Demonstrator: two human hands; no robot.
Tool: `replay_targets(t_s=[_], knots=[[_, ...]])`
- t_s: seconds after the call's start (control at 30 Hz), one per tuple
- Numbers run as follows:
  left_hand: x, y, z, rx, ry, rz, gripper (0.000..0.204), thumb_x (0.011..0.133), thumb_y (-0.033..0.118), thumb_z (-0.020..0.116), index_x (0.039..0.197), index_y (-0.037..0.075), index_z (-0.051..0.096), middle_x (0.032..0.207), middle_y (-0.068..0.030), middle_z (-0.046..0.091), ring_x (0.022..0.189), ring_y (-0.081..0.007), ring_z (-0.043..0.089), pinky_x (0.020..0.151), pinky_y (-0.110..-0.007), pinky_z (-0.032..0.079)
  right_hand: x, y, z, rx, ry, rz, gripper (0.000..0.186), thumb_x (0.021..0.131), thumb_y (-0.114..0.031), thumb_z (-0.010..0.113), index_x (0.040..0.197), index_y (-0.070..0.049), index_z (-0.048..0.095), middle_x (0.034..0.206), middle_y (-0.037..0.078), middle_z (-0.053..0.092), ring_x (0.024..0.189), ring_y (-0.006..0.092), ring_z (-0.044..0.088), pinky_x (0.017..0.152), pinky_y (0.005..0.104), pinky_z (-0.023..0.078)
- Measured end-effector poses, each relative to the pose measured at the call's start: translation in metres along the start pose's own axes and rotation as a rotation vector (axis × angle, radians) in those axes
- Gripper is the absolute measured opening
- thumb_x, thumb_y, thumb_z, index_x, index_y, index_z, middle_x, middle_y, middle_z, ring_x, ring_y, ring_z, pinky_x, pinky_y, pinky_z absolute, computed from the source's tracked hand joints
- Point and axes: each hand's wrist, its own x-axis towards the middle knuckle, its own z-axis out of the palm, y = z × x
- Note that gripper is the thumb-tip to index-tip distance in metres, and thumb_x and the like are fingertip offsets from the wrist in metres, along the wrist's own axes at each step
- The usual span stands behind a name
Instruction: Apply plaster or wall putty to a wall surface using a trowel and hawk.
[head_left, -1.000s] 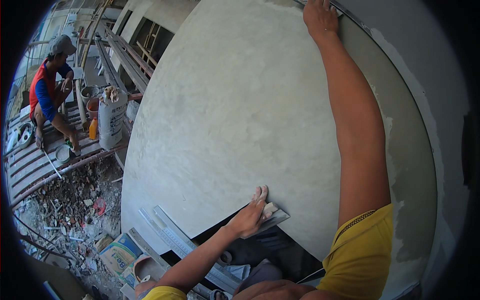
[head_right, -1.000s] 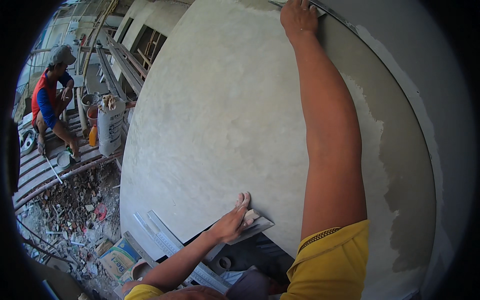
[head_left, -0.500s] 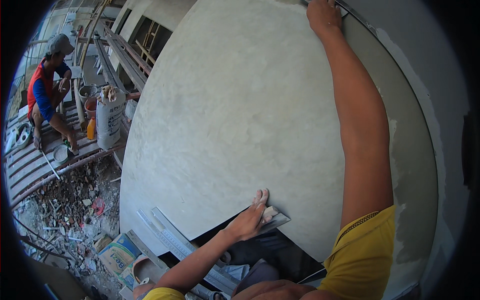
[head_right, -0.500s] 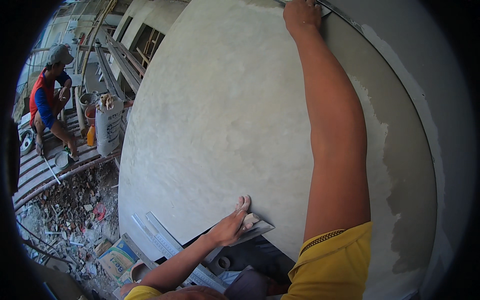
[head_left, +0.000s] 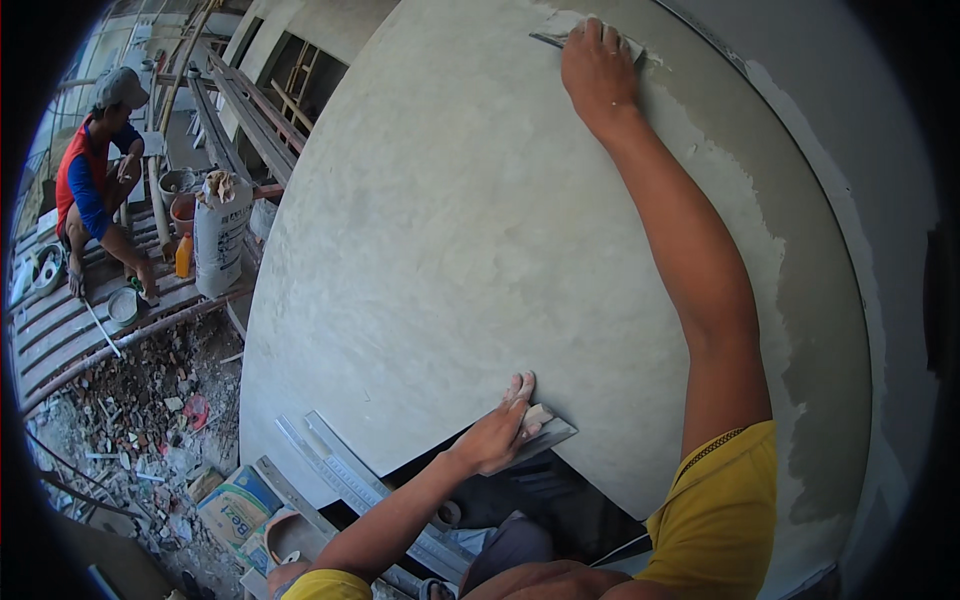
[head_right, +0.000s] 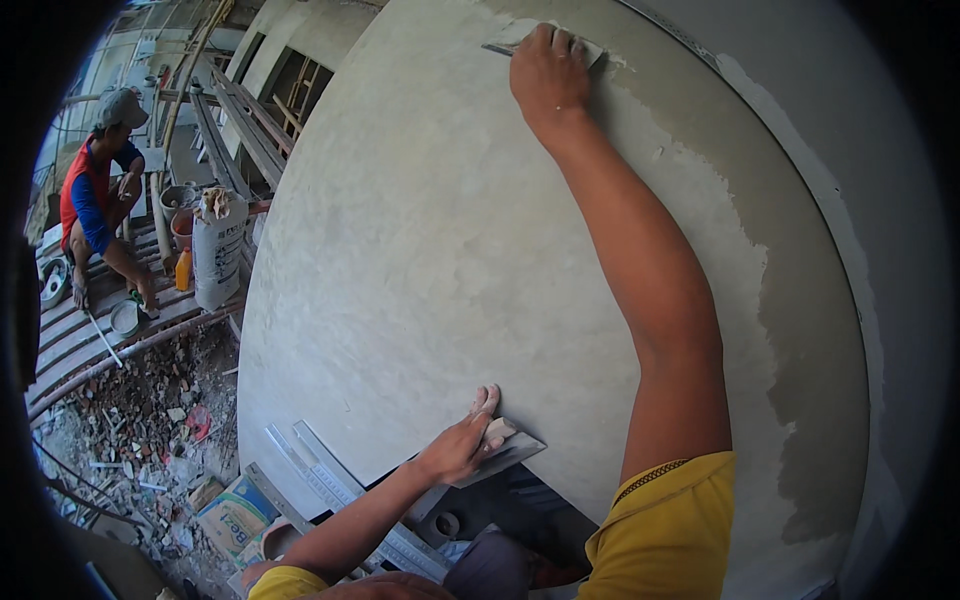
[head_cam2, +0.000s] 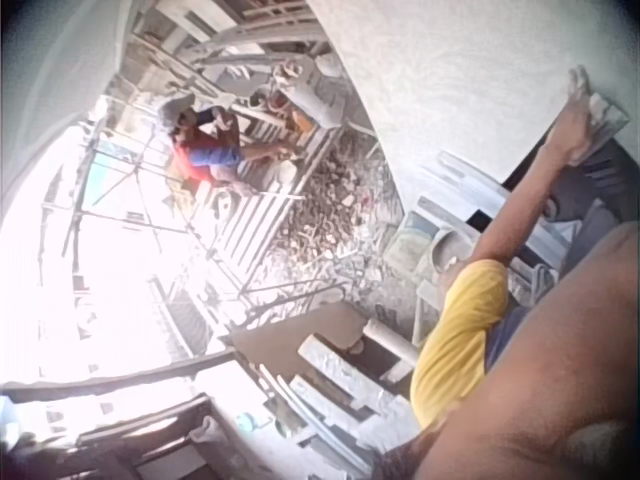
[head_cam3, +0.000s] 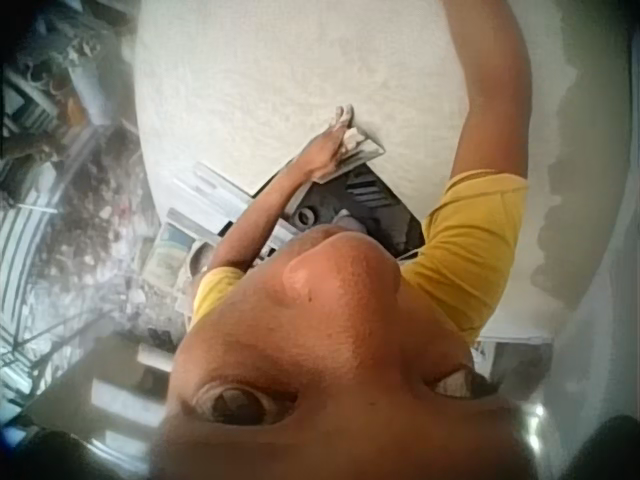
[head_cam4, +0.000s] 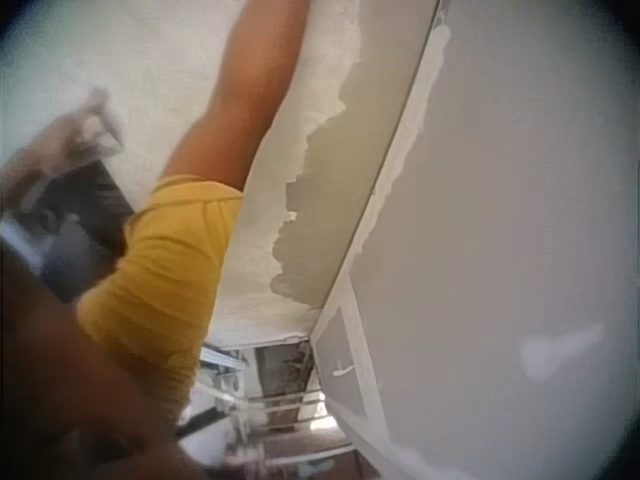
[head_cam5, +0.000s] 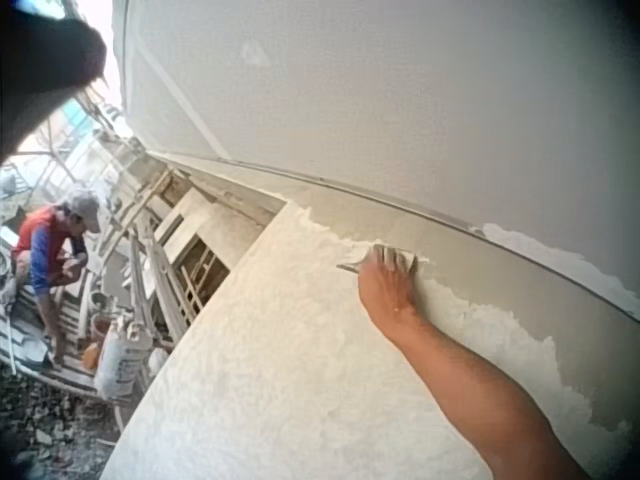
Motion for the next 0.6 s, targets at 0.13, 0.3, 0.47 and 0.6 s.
replay_targets(t_s=[0.13, 0.3, 0.47, 0.6], knots=[[0.000, 0.000, 0.001, -0.050, -0.011, -0.030, 0.074, 0.102, 0.029, 0.044, 0.152, -0.003, -0.001, 0.153, -0.0369, 0.011, 0.143, -0.0454, 0.017, 0.117, -0.046, 0.026, 0.028, 0.049, 0.004, 0.022, -0.255, 0.243, 0.037, 0.098, -0.018, 0.043, 0.119, 0.007, 0.060, 0.133, 0.021, 0.053, 0.124, 0.0345, 0.049, 0.105, 0.0441, 0.039], [0.003, -0.003, 0.004, -0.041, -0.005, -0.010, 0.074, 0.102, 0.029, 0.044, 0.152, -0.002, -0.001, 0.152, -0.0379, 0.012, 0.143, -0.0443, 0.018, 0.116, -0.046, 0.027, 0.027, 0.069, 0.023, -0.112, -0.170, 0.212, 0.036, 0.096, -0.017, 0.045, 0.116, 0.007, 0.061, 0.126, 0.019, 0.058, 0.118, 0.0336, 0.053, 0.101, 0.0435, 0.041], [0.004, -0.006, 0.000, 0.001, 0.016, 0.011, 0.074, 0.101, 0.028, 0.045, 0.153, -0.001, 0.000, 0.152, -0.0367, 0.013, 0.142, -0.0450, 0.022, 0.115, -0.046, 0.028, -0.021, -0.016, 0.010, -0.122, -0.194, -0.024, 0.033, 0.091, -0.018, 0.052, 0.108, 0.005, 0.068, 0.117, 0.016, 0.056, 0.114, 0.0388, 0.052, 0.096, 0.0585, 0.040], [-0.006, -0.002, -0.004, -0.034, 0.053, -0.055, 0.072, 0.101, 0.028, 0.046, 0.154, 0.003, 0.004, 0.153, -0.0331, 0.016, 0.136, -0.0485, 0.031, 0.111, -0.046, 0.032, -0.054, -0.078, -0.045, 0.109, -0.350, -0.103, 0.031, 0.090, -0.016, 0.054, 0.107, 0.004, 0.069, 0.113, 0.014, 0.060, 0.111, 0.0369, 0.055, 0.094, 0.0528, 0.044]])
